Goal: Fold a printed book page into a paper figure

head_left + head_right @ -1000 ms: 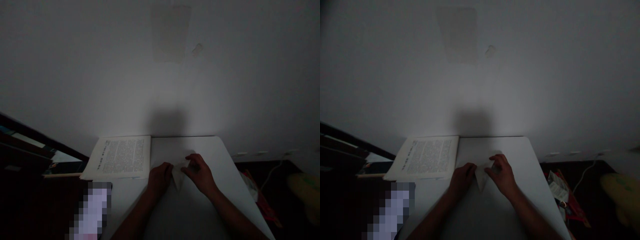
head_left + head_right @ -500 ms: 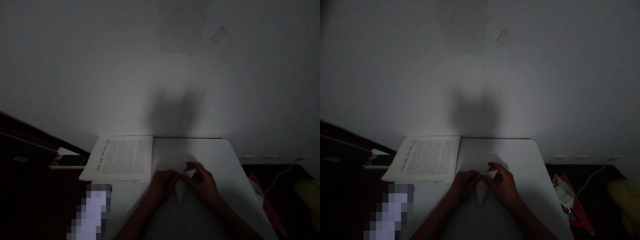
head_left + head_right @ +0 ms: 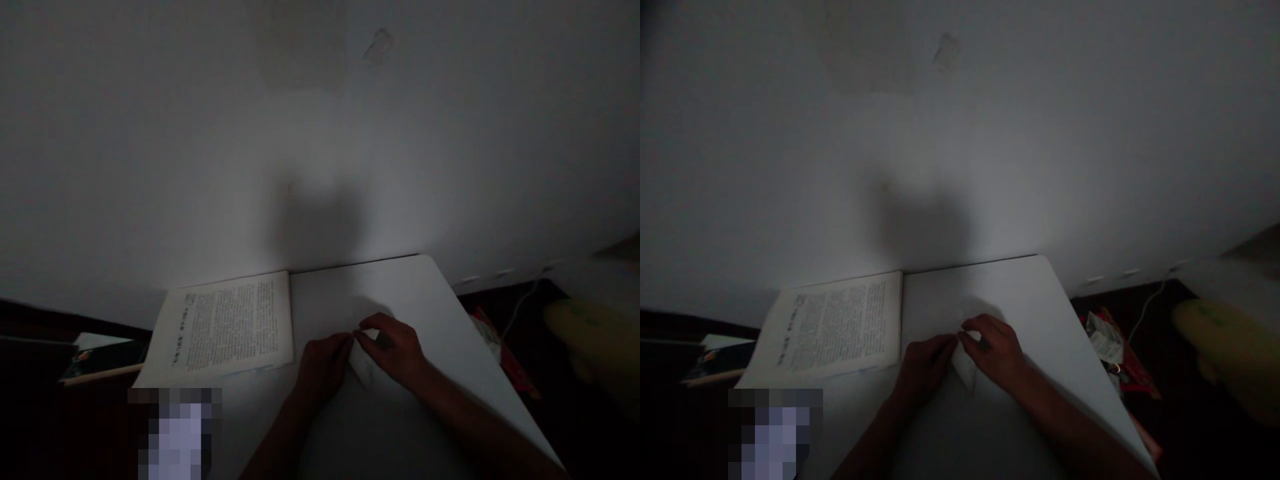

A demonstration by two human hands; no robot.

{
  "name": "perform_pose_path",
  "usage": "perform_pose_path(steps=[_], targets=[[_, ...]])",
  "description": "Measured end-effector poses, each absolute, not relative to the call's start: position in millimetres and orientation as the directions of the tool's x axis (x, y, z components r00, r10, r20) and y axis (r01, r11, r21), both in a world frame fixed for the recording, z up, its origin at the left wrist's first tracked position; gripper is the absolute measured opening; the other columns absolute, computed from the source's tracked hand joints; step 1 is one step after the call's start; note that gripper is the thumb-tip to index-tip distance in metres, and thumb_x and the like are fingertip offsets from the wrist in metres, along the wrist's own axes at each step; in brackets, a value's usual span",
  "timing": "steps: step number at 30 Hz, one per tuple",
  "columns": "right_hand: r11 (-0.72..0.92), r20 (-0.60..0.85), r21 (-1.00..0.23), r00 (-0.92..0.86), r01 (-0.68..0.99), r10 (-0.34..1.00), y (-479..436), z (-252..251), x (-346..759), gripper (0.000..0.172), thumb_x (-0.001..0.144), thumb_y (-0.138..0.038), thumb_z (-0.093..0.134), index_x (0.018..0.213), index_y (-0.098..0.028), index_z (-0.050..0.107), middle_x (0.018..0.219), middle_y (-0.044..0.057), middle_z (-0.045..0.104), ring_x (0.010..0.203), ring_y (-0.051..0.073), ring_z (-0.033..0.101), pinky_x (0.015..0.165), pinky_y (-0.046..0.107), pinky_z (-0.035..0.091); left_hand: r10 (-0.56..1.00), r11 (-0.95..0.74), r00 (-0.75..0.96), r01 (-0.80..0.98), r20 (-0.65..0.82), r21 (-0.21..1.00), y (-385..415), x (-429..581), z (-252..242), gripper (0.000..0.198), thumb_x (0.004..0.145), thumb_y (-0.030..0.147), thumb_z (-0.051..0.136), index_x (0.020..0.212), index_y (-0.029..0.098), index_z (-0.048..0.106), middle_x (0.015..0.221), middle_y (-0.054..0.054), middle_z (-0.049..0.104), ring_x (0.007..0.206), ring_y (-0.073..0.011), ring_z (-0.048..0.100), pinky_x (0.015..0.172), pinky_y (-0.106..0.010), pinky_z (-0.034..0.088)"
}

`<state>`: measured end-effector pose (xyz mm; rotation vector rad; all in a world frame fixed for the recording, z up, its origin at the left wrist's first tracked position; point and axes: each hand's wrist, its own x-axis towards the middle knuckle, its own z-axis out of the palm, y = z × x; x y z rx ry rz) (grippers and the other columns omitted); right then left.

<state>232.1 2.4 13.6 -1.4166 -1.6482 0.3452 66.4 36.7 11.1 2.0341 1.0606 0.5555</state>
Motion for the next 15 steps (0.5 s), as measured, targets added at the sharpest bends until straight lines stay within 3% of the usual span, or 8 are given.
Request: perform_pose_path(steps=[9, 15], targets=[[0.202, 0.379, -0.731, 0.141, 0.652, 0.915, 0.6, 15.6, 240.6, 0.01, 0.083, -0.03, 0.055, 0.083, -0.023, 0.063, 0.08, 0.002, 0.069, 0.07, 0.016, 0.065, 0.069, 0.028, 0.052, 0.847, -0.394, 0.519, 0.462, 0.118, 0.795, 33.3, 68.4, 11.4, 0.027, 0.088, 0.03, 0.045, 0.089, 0.018, 0.07, 0.076, -0.004, 0.071, 0.065, -0.0145, 0.064, 0.063, -0.023, 0.046], [0.14, 0.283, -0.825, 0.186, 0.547, 0.941, 3.7, 10.9, 246.9, 0.014, 0.083, -0.033, 0.055, 0.089, -0.023, 0.063, 0.081, 0.002, 0.07, 0.071, 0.016, 0.068, 0.065, 0.026, 0.055, 0.855, -0.359, 0.515, 0.499, 0.063, 0.789, 32.7, 66.9, 13.1, 0.027, 0.088, 0.03, 0.045, 0.089, 0.018, 0.069, 0.076, -0.002, 0.07, 0.064, -0.0122, 0.062, 0.063, -0.022, 0.045]])
